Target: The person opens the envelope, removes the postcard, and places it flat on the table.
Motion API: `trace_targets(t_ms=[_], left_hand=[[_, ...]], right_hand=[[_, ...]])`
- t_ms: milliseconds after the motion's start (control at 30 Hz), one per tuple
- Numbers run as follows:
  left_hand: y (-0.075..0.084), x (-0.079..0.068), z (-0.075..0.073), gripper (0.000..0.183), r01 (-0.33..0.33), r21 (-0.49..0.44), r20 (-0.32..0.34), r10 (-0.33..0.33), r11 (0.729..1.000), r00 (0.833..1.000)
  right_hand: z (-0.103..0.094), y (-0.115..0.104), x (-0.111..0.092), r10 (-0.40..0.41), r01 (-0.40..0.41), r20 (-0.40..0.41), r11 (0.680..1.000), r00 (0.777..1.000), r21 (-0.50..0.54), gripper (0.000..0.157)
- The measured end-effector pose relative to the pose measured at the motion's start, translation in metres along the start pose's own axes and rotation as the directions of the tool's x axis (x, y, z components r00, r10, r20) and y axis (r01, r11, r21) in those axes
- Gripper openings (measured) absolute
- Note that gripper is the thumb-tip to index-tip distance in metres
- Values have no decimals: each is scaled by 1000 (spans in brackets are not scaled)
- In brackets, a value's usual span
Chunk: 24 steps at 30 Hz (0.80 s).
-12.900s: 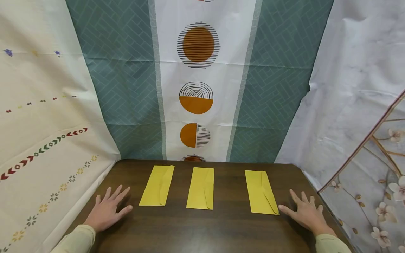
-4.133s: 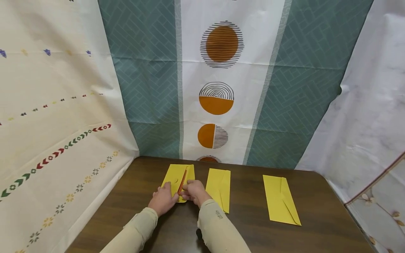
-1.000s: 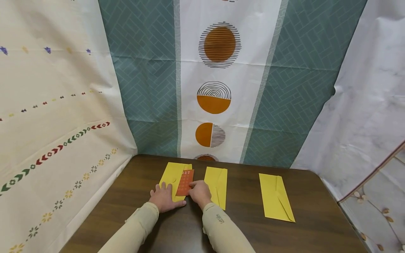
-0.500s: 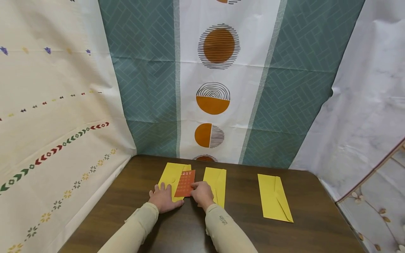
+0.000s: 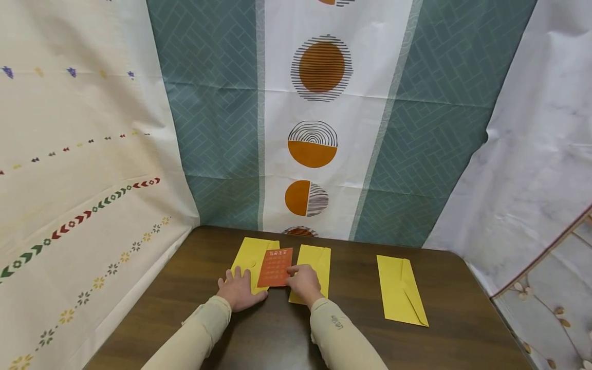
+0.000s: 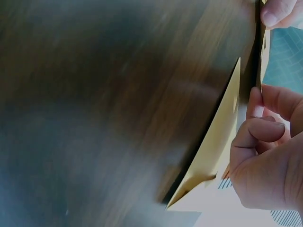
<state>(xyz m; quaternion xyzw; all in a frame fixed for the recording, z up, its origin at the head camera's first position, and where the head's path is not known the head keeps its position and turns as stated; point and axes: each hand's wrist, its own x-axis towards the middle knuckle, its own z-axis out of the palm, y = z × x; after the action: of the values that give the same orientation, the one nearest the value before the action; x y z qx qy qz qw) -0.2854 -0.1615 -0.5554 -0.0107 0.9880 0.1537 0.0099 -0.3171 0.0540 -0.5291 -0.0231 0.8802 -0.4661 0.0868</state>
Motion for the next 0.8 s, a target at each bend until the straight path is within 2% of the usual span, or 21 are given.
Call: trace_targets(t_ms=[367,800], left_hand=[[0,-3,-5,91,-7,-34,12,8,999,1000],[0,-7,-12,82,-26,-64,33,28,998,999]], right_hand=[[-16,11,5,17,-20,-43,998,999,-62,36],[-16,8,2,28,-32,-54,997,998,-69,35]])
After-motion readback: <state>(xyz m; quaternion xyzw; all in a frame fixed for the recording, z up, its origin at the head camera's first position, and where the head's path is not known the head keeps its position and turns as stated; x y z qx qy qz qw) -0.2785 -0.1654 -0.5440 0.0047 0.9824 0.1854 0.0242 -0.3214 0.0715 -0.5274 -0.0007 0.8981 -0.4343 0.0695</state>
